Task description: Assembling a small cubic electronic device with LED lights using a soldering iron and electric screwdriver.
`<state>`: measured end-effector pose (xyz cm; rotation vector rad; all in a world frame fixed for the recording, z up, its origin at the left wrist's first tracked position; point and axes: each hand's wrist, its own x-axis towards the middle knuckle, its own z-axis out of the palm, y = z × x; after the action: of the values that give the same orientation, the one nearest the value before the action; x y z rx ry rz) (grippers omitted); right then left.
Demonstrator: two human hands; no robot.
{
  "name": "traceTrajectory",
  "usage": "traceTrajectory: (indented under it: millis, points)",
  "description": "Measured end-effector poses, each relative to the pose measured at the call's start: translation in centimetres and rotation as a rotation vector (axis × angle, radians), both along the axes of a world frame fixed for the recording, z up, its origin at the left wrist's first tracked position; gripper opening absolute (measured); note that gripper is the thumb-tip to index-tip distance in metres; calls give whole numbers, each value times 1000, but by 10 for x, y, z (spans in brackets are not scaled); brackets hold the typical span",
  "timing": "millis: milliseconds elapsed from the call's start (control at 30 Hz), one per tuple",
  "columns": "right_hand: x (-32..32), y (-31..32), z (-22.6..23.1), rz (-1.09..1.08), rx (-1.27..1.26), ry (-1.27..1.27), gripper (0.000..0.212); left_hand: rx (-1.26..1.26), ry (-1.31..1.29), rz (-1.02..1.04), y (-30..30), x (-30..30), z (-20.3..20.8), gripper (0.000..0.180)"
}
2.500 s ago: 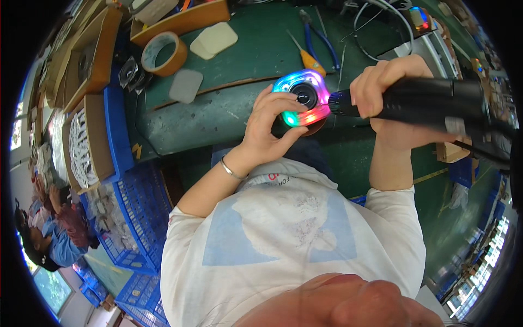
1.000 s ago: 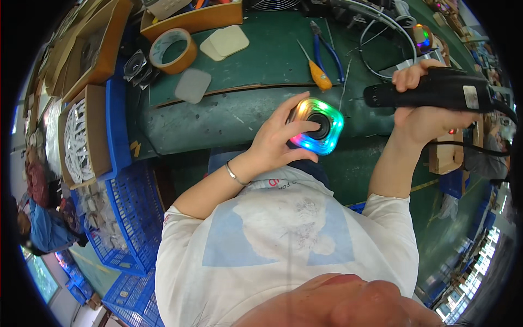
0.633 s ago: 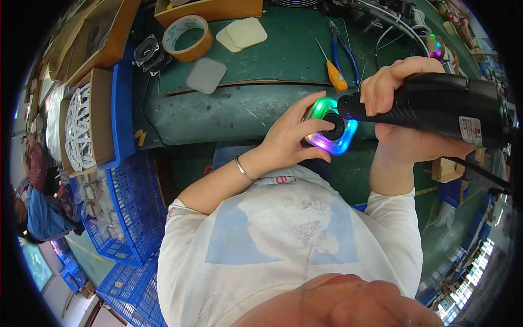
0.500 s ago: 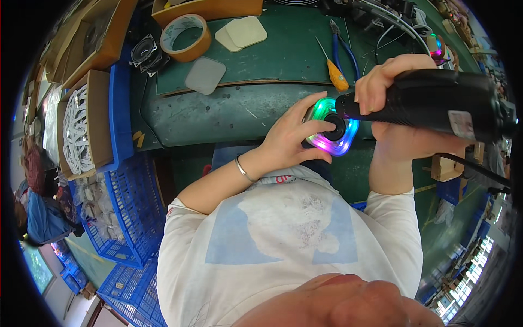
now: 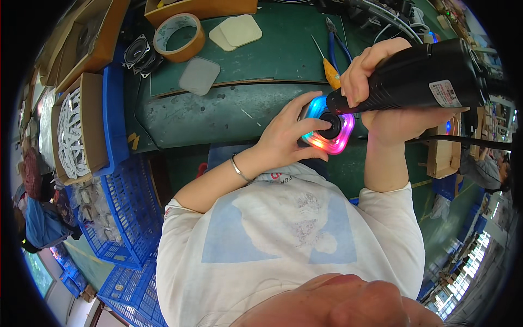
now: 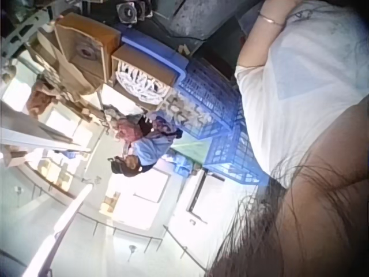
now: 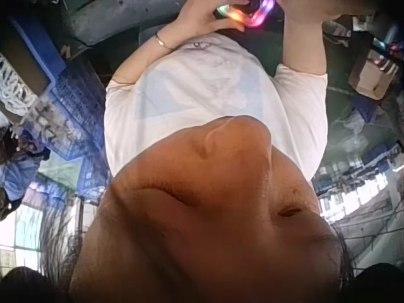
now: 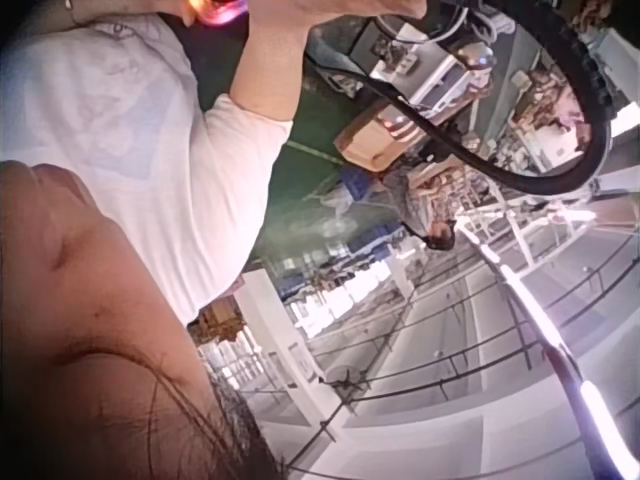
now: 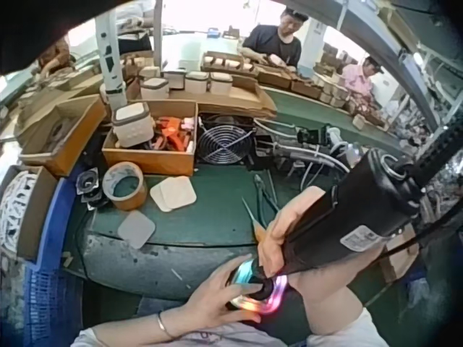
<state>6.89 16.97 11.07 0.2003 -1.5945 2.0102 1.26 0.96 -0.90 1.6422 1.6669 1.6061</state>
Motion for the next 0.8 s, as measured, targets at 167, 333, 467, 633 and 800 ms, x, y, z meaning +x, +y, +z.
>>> traceTrajectory:
  millis: [167,333,467,633,800]
  points:
    - [1,2,-13,122,-26,133,116,2,2,-2,1,1,-2,56]
    - [26,5,-17,-78,-10,310,120,16,-20,25,0,1,-9,55]
    - [75,55,-13,-679,-130,235,113,67,297,337,-12,6,3,49]
    - [85,89,-95,-1135,-100,238,86,17,288,328,-16,-28,14,41]
    - [111,54,-113,-1176,-168,-201,41,-117,378,514,1,-101,40,30]
